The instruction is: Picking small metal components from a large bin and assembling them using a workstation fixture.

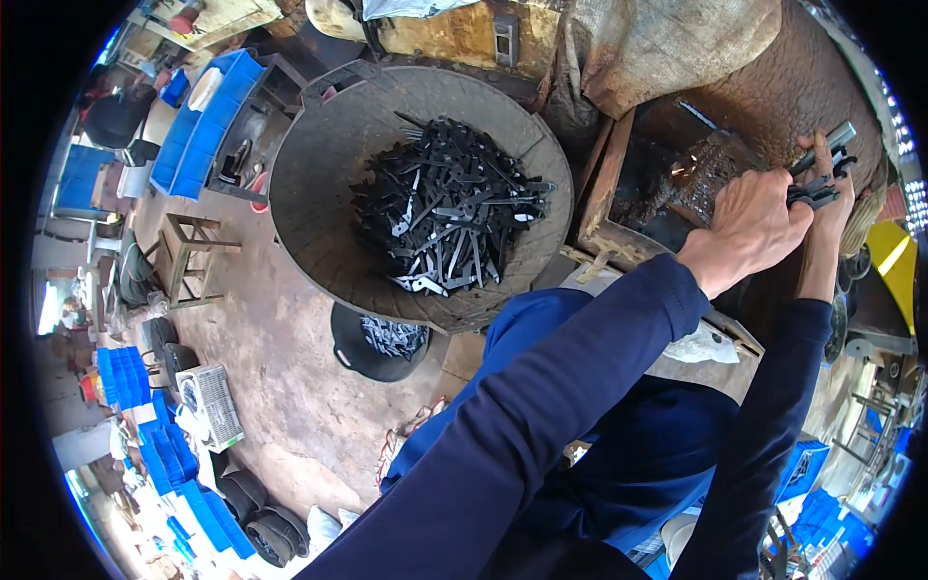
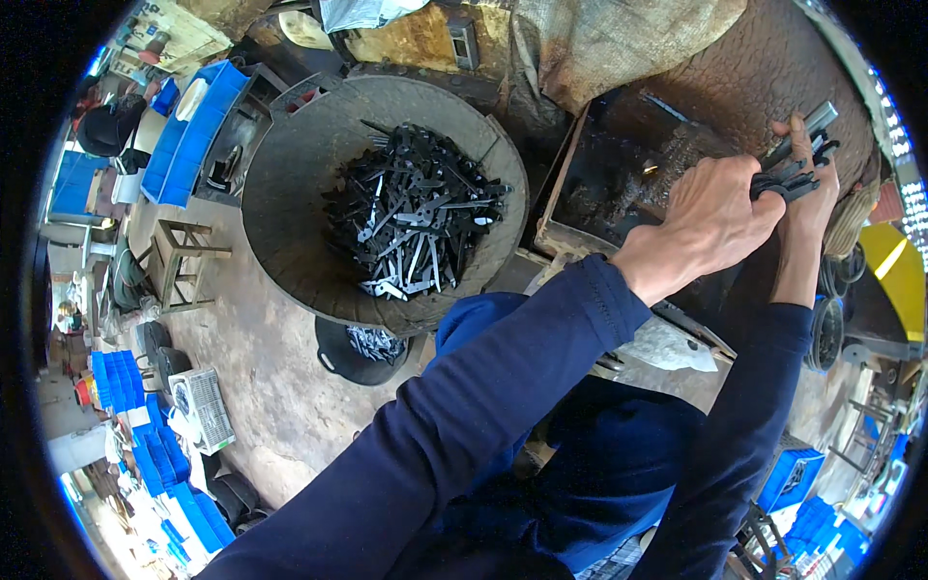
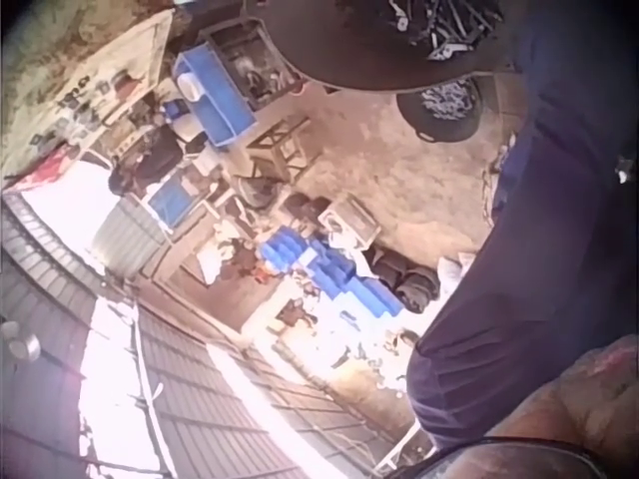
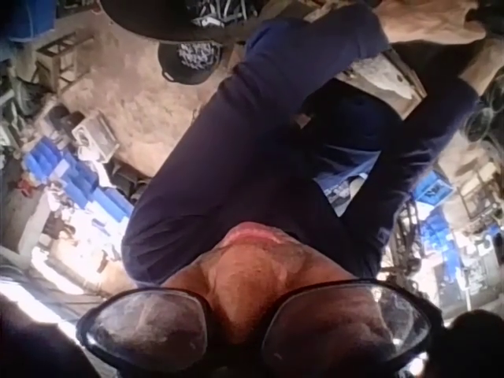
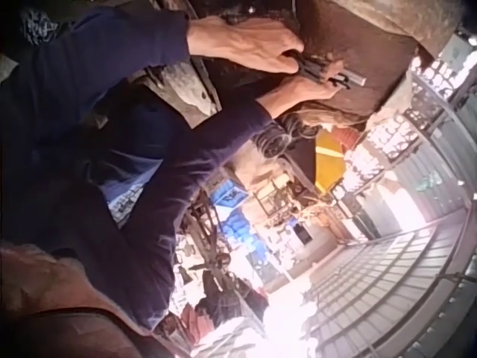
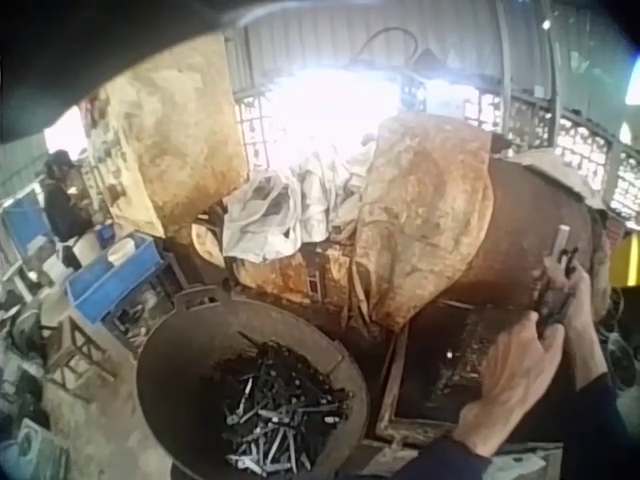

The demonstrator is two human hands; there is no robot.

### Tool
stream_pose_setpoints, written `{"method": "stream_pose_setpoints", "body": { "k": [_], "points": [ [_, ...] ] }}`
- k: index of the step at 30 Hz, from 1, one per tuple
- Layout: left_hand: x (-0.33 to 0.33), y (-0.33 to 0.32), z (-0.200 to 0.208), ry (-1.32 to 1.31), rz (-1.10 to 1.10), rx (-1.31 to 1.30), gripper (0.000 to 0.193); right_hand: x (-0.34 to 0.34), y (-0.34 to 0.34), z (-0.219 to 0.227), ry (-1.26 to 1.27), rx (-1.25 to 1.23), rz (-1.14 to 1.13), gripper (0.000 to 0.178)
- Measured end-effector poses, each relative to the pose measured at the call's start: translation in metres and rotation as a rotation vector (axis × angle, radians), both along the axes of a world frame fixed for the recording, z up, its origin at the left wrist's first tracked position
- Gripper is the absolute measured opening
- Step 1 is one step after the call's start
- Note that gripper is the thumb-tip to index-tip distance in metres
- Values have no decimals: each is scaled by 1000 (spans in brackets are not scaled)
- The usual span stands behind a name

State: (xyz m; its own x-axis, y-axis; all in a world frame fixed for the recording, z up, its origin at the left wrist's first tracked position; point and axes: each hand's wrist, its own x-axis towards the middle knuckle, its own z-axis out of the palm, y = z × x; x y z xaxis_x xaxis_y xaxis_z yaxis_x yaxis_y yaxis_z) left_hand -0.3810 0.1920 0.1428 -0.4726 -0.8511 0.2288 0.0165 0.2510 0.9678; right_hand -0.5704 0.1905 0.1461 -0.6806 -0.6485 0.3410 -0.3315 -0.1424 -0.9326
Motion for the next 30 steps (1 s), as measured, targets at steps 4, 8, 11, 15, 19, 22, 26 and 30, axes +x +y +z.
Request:
{"method": "stream_pose_setpoints", "body": {
  "k": [4, 8, 11, 15, 19, 22, 26, 30],
  "points": [
    [0, -2, 2, -38, -52, 16, 31, -2, 1, -1, -14, -9, 25, 28],
    [1, -4, 5, -56, -86, 31, 31, 1, 2, 3, -35, 63, -11, 30],
    [3, -7, 6, -54, -97, 48, 32, 7, 2, 6, 1, 90, -43, 31],
    [7, -9, 11, -52, -134, 84, 32, 3, 4, 7, 99, 83, -69, 31],
    [10, -8, 11, -45, -106, 65, 31, 6, 0, 5, 115, 81, -64, 31],
    [15, -6, 15, 7, -18, 11, 29, 11, -2, 6, 164, 36, -73, 30],
    [27, -3, 34, -35, -107, 43, 35, 9, 3, 9, 150, 56, -85, 30],
    [33, -1, 36, 22, -66, 39, 36, 22, 15, 10, -26, 6, -47, 27]
  ]
}}
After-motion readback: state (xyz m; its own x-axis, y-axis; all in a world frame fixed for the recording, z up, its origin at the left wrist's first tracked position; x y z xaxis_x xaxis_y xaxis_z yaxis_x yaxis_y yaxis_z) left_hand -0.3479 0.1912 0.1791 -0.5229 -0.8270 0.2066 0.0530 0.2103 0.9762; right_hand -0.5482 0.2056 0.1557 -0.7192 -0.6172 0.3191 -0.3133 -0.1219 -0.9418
